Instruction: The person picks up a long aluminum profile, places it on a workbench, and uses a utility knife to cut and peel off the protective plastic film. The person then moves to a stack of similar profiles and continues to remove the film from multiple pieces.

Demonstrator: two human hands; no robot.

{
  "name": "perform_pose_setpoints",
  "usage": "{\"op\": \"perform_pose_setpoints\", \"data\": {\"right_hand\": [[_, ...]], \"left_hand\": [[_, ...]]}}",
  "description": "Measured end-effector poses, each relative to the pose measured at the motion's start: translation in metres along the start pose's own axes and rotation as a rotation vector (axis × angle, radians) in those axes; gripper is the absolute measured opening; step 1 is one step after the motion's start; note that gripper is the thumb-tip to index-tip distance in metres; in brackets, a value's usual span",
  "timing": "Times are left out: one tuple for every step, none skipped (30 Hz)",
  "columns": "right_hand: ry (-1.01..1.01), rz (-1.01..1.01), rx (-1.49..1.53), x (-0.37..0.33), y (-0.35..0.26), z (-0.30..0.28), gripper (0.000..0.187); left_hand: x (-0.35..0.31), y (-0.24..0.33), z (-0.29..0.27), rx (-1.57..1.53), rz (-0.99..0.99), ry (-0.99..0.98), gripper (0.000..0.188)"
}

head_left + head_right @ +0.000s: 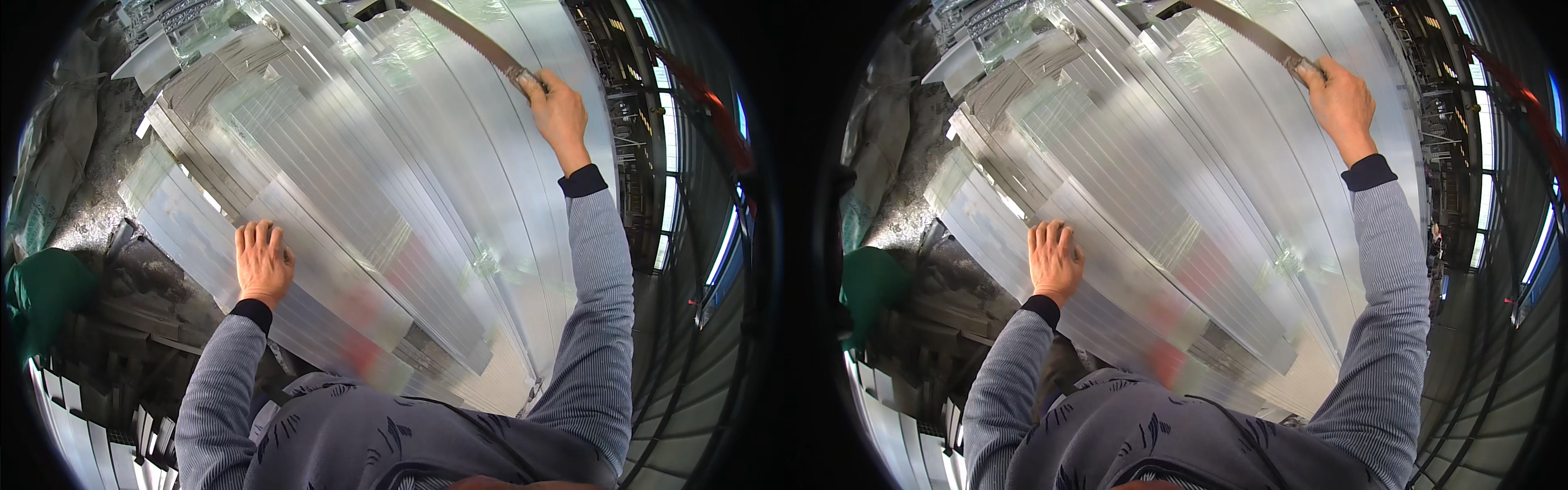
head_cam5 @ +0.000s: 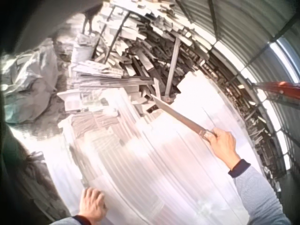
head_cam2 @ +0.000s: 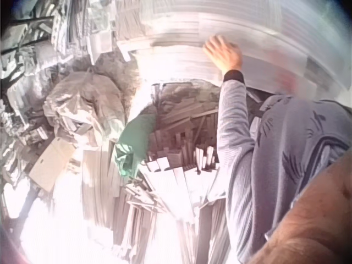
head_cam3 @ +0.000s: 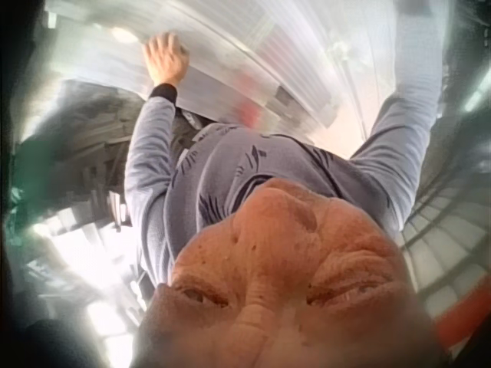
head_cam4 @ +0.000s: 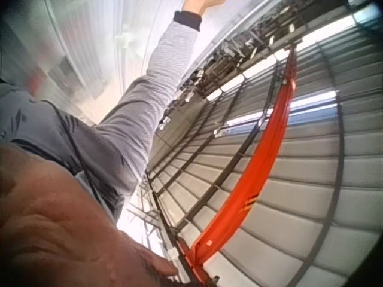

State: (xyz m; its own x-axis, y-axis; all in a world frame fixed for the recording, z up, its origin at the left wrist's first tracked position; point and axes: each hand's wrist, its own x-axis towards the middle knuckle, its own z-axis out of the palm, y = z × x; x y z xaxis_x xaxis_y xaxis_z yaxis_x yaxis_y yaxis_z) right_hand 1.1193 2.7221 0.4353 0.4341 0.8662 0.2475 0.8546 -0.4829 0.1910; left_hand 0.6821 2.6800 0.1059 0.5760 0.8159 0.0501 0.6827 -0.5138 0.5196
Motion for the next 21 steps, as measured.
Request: {"op": "perform_pose_setpoints", "data": {"right_hand": [[-0.023, -0.028, -0.094, -0.027, 0.013, 0.022, 0.036], [-0.099, 0.005, -0.15, -0.049, 0.029, 0.041, 0.034], [-0.18, 0.05, -0.207, -0.068, 0.046, 0.054, 0.033], [-0.189, 0.084, -0.212, -0.085, 0.063, 0.063, 0.033], [-0.221, 0.154, -0.234, -0.095, 0.077, 0.07, 0.033], [-0.2, 0.149, -0.233, -0.101, 0.087, 0.076, 0.033], [-0.188, 0.167, -0.242, -0.105, 0.093, 0.079, 0.033], [-0.169, 0.218, -0.28, -0.102, 0.096, 0.081, 0.034], [-0.148, 0.193, -0.239, -0.095, 0.094, 0.083, 0.034], [-0.126, 0.201, -0.228, -0.084, 0.088, 0.088, 0.034], [-0.118, 0.214, -0.214, -0.071, 0.079, 0.096, 0.034], [-0.078, 0.201, -0.253, -0.053, 0.069, 0.104, 0.034], [-0.039, 0.176, -0.284, -0.033, 0.059, 0.112, 0.035], [-0.036, 0.184, -0.282, -0.018, 0.052, 0.118, 0.035], [-0.023, 0.168, -0.274, -0.005, 0.046, 0.125, 0.035], [0.01, 0.13, -0.26, 0.003, 0.042, 0.13, 0.035], [-0.023, 0.127, -0.276, 0.007, 0.041, 0.133, 0.036], [-0.035, 0.106, -0.289, 0.007, 0.044, 0.133, 0.036], [-0.019, 0.057, -0.296, 0.001, 0.049, 0.13, 0.036], [-0.048, 0.108, -0.302, -0.004, 0.054, 0.126, 0.036], [-0.049, 0.125, -0.3, -0.013, 0.06, 0.121, 0.036]], "left_hand": [[-0.001, -0.001, 0.0, -0.005, 0.0, -0.013, 0.034], [-0.001, -0.001, 0.001, -0.005, 0.005, -0.003, 0.034], [-0.002, -0.002, 0.002, -0.007, 0.007, 0.002, 0.035], [-0.002, -0.003, 0.002, -0.008, 0.007, 0.007, 0.035], [-0.002, -0.003, 0.002, -0.005, 0.003, 0.01, 0.035], [-0.002, -0.003, 0.003, -0.002, 0.003, 0.007, 0.035], [-0.002, -0.003, 0.003, 0.001, 0.009, 0.004, 0.035], [-0.001, -0.003, 0.003, 0.003, 0.006, 0.004, 0.035], [-0.001, -0.002, 0.003, 0.006, 0.002, 0.004, 0.035], [-0.001, -0.002, 0.003, 0.013, -0.005, -0.006, 0.034], [0.0, -0.001, 0.003, 0.005, -0.001, 0.001, 0.034], [0.0, -0.001, 0.003, 0.005, -0.003, -0.002, 0.034], [0.0, -0.002, 0.002, 0.007, -0.005, -0.003, 0.034], [0.0, -0.002, 0.003, 0.011, 0.001, 0.002, 0.034], [0.0, -0.002, 0.003, 0.013, 0.001, 0.006, 0.033], [0.0, -0.002, 0.004, 0.013, 0.0, 0.01, 0.033], [-0.001, -0.003, 0.005, 0.015, -0.005, 0.004, 0.033], [-0.001, -0.003, 0.007, 0.013, -0.008, -0.004, 0.033], [-0.001, -0.003, 0.008, 0.011, -0.008, -0.01, 0.033], [-0.001, -0.004, 0.008, 0.026, 0.002, 0.007, 0.032], [-0.001, -0.005, 0.009, 0.028, -0.007, -0.013, 0.034]]}}
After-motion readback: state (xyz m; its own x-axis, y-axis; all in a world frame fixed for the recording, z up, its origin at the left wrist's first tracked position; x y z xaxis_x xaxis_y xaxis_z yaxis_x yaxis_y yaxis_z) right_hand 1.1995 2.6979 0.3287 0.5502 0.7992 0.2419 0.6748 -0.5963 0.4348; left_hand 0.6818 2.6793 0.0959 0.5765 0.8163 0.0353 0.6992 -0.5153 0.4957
